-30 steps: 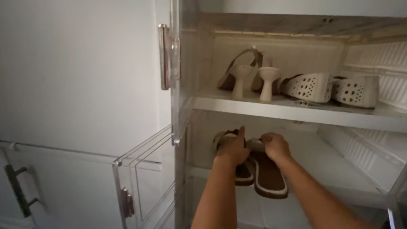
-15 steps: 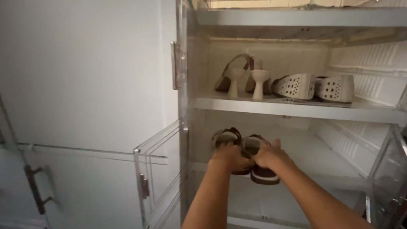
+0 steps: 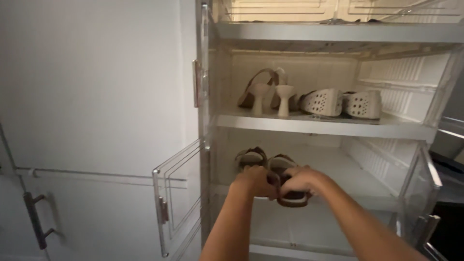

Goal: Picking up various shoes from the floor and organizing them into a multi-tier vertical rack.

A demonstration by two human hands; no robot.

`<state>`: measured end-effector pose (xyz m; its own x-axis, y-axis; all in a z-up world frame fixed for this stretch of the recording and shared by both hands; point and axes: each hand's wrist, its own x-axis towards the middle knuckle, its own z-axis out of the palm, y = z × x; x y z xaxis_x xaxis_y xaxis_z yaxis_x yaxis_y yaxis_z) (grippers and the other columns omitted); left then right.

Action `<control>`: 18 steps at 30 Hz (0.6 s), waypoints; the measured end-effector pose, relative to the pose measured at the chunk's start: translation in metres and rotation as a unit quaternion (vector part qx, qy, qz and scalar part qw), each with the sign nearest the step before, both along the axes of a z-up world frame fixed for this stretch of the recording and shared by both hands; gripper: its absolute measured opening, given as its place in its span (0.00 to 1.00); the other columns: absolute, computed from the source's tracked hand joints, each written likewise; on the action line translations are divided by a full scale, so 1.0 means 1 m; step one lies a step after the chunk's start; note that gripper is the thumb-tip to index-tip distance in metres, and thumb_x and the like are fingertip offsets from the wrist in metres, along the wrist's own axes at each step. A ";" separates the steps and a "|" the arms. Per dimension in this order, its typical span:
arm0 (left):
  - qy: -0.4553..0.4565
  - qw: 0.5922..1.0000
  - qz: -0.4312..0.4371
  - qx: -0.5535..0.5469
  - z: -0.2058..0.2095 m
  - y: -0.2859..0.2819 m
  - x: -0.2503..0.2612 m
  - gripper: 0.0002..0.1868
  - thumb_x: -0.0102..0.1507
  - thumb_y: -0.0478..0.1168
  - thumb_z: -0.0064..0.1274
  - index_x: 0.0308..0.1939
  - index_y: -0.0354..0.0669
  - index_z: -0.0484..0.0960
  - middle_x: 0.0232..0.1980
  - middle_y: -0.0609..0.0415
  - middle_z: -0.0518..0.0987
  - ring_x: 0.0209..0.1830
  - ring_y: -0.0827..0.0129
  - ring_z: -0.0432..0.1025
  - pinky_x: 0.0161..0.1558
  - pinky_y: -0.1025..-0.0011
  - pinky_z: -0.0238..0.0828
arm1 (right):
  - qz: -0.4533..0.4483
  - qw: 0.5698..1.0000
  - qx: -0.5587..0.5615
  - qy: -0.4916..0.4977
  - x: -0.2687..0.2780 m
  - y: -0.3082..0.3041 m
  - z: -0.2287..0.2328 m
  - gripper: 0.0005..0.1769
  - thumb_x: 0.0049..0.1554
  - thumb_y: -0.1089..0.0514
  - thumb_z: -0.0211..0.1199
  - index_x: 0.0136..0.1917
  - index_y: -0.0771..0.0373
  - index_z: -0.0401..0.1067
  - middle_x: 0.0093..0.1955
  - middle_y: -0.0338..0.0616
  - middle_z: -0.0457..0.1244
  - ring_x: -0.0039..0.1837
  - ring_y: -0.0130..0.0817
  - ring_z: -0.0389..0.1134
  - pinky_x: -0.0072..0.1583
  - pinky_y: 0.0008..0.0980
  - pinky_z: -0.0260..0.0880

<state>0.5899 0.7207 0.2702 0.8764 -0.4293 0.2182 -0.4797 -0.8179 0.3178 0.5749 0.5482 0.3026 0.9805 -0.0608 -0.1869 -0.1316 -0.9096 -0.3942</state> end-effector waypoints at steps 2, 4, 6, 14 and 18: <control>-0.021 1.000 0.004 -0.019 -0.005 -0.003 0.007 0.30 0.43 0.54 0.64 0.49 0.54 0.90 0.59 0.45 0.82 0.63 0.44 0.70 0.63 0.56 0.70 | -0.011 1.000 0.004 -0.014 0.004 0.000 -0.004 0.58 0.36 0.43 0.79 0.78 0.48 0.61 0.79 0.58 0.50 0.74 0.55 0.63 0.63 0.45 0.77; -0.042 0.998 0.010 -0.038 -0.001 -0.004 0.003 0.29 0.44 0.54 0.65 0.48 0.49 0.90 0.57 0.44 0.84 0.61 0.46 0.73 0.62 0.57 0.72 | -0.020 0.999 0.008 -0.029 0.013 -0.003 -0.008 0.58 0.38 0.45 0.80 0.79 0.49 0.60 0.81 0.61 0.42 0.75 0.58 0.59 0.66 0.46 0.75; -0.059 0.994 0.045 -0.086 0.009 -0.002 -0.012 0.32 0.45 0.54 0.70 0.49 0.44 0.86 0.58 0.42 0.80 0.61 0.47 0.71 0.60 0.56 0.72 | -0.021 0.995 -0.019 -0.098 0.029 -0.012 -0.015 0.57 0.36 0.47 0.82 0.77 0.51 0.63 0.80 0.63 0.42 0.75 0.64 0.55 0.72 0.44 0.65; -0.106 0.980 0.054 -0.157 -0.036 0.000 0.042 0.25 0.48 0.44 0.66 0.49 0.44 0.86 0.60 0.44 0.76 0.61 0.50 0.72 0.60 0.57 0.72 | -0.049 0.965 -0.005 -0.259 0.040 0.000 -0.029 0.43 0.36 0.51 0.79 0.65 0.55 0.72 0.76 0.55 0.47 0.72 0.62 0.57 0.71 0.47 0.66; -0.138 0.975 0.057 -0.166 -0.039 -0.002 0.052 0.25 0.48 0.37 0.66 0.51 0.47 0.85 0.63 0.48 0.73 0.63 0.50 0.68 0.61 0.57 0.69 | -0.052 0.953 0.013 -0.298 0.053 0.005 -0.040 0.37 0.36 0.52 0.79 0.60 0.57 0.75 0.77 0.54 0.45 0.73 0.63 0.55 0.69 0.47 0.67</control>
